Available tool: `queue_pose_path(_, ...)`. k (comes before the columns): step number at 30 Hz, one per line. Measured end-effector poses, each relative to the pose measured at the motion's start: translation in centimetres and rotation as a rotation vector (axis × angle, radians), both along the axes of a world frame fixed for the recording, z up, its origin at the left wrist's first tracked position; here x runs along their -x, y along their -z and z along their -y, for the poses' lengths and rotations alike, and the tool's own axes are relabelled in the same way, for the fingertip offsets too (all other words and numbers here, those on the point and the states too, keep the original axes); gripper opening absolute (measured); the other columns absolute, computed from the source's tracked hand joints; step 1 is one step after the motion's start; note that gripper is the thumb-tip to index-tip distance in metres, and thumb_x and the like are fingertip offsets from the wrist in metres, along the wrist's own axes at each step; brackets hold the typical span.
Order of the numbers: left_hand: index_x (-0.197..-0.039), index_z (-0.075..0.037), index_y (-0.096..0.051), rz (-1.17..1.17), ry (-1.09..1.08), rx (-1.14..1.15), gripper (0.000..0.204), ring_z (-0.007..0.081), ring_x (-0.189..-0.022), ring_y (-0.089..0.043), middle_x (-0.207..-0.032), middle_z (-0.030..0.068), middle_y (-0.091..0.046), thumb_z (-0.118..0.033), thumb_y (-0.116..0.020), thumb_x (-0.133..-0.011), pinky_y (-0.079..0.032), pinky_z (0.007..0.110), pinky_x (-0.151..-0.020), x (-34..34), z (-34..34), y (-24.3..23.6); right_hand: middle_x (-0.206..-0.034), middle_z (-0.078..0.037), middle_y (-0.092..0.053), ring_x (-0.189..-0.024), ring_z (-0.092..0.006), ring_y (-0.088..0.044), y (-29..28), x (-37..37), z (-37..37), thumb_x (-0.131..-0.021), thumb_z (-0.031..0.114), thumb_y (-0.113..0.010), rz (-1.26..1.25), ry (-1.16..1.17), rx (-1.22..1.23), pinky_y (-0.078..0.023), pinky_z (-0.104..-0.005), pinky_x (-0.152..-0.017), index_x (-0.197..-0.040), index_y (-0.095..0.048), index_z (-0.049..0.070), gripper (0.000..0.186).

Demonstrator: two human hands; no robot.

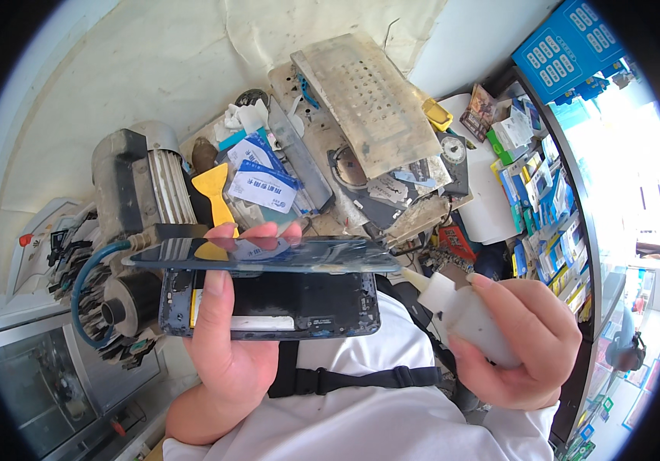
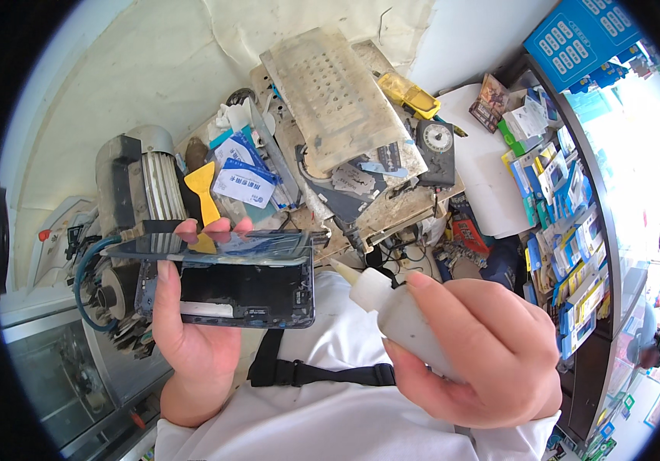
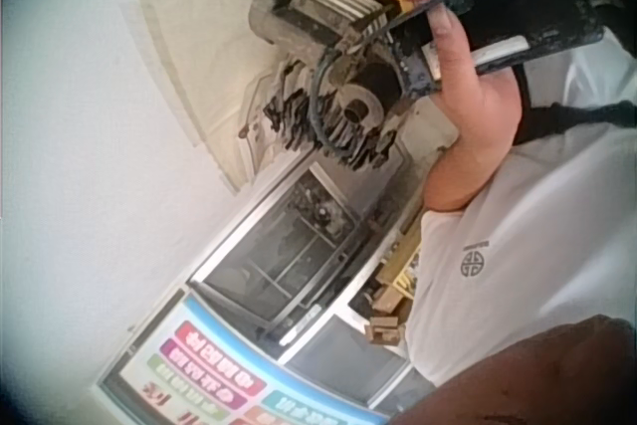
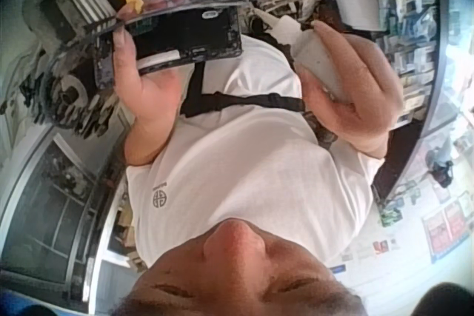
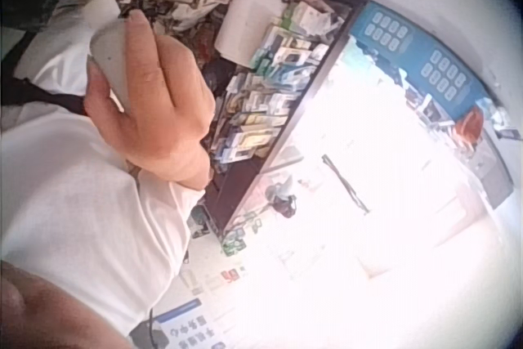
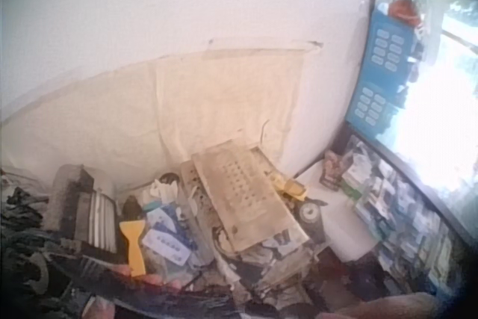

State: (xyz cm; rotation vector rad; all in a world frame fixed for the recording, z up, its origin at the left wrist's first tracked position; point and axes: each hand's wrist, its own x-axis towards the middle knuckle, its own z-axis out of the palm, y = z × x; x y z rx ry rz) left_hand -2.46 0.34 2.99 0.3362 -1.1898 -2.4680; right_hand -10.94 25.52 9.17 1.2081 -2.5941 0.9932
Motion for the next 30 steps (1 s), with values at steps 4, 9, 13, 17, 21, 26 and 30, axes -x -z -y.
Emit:
queue_pose_path(4, -0.137, -0.005, -0.048, 0.001, 0.019, -0.081, 0.040, 0.0368, -0.128, -0.051, -0.131, 0.0173, -0.059, -0.029, -0.046, -0.106, -0.033, 0.058, -0.114, 0.1, 0.5, -0.1, -0.085, -0.017, -0.067, -0.070, -0.0231, -0.068, -0.6, 0.3, -1.0, -0.069, 0.019, -0.083, 0.061, 0.043, 0.206, -0.054, -0.0310, -0.061, -0.115, -0.069, -0.010, 0.056)
queue_pose_path(9, -0.129, -0.001, -0.055, 0.019, -0.033, -0.221, 0.042, 0.0383, -0.128, -0.052, -0.124, 0.0187, -0.063, -0.035, -0.048, -0.105, -0.034, 0.055, -0.114, 0.3, 0.2, -0.4, -0.116, -0.016, -0.065, -0.104, -0.0222, -0.065, 0.7, 2.2, -1.7, -0.080, 0.027, -0.083, 0.569, 0.223, 0.674, -0.049, -0.0333, -0.092, -0.138, -0.051, -0.011, 0.076)
queue_pose_path(13, -0.133, -0.007, -0.054, 0.042, 0.040, -0.240, 0.040, 0.0399, -0.129, -0.051, -0.128, 0.0170, -0.062, -0.035, -0.050, -0.104, -0.033, 0.055, -0.115, 0.4, -0.1, -0.9, -0.116, -0.013, -0.069, -0.111, -0.0214, -0.066, 3.7, 10.4, -0.9, -0.083, 0.009, -0.079, 0.332, 0.210, 0.557, -0.050, -0.0358, -0.100, -0.128, -0.061, -0.005, 0.051)
queue_pose_path(17, -0.130, -0.007, -0.057, 0.097, 0.000, -0.318, 0.037, 0.0406, -0.127, -0.054, -0.123, 0.0179, -0.065, -0.033, -0.053, -0.104, -0.035, 0.055, -0.113, 0.5, -0.7, -1.4, -0.114, -0.011, -0.072, -0.102, -0.0188, -0.070, 6.7, 21.0, 4.3, -0.083, 0.010, -0.080, 0.355, 0.218, 0.472, -0.054, -0.0348, -0.094, -0.121, -0.063, -0.002, 0.044)
queue_pose_path(21, -0.120, -0.004, -0.060, 0.160, -0.053, -0.358, 0.039, 0.0400, -0.123, -0.056, -0.118, 0.0194, -0.065, -0.038, -0.058, -0.100, -0.037, 0.055, -0.111, 0.7, -1.4, -1.8, -0.112, -0.012, -0.072, -0.100, -0.0185, -0.071, 10.8, 27.8, 9.4, -0.082, 0.007, -0.080, 0.376, 0.294, 0.243, -0.056, -0.0321, -0.090, -0.120, -0.062, -0.003, 0.044)
queue_pose_path(26, -0.120, -0.006, -0.060, 0.167, -0.085, -0.347, 0.038, 0.0419, -0.124, -0.054, -0.117, 0.0191, -0.065, -0.038, -0.059, -0.099, -0.037, 0.057, -0.111, 0.9, -1.7, -2.1, -0.117, -0.014, -0.071, -0.106, -0.0210, -0.069, 15.2, 30.7, 11.6, -0.081, 0.006, -0.077, 0.508, 0.199, 0.256, -0.054, -0.0339, -0.094, -0.128, -0.058, -0.005, 0.052)
queue_pose_path(30, -0.122, -0.006, -0.060, 0.155, -0.072, -0.371, 0.038, 0.0416, -0.123, -0.055, -0.119, 0.0194, -0.065, -0.037, -0.058, -0.100, -0.037, 0.057, -0.111, 0.9, -1.7, -2.1, -0.125, -0.017, -0.069, -0.115, -0.0230, -0.066, 9.8, 26.3, 9.3, -0.086, 0.000, -0.066, 0.270, 0.148, 0.149, -0.051, -0.0350, -0.102, -0.140, -0.052, -0.004, 0.056)
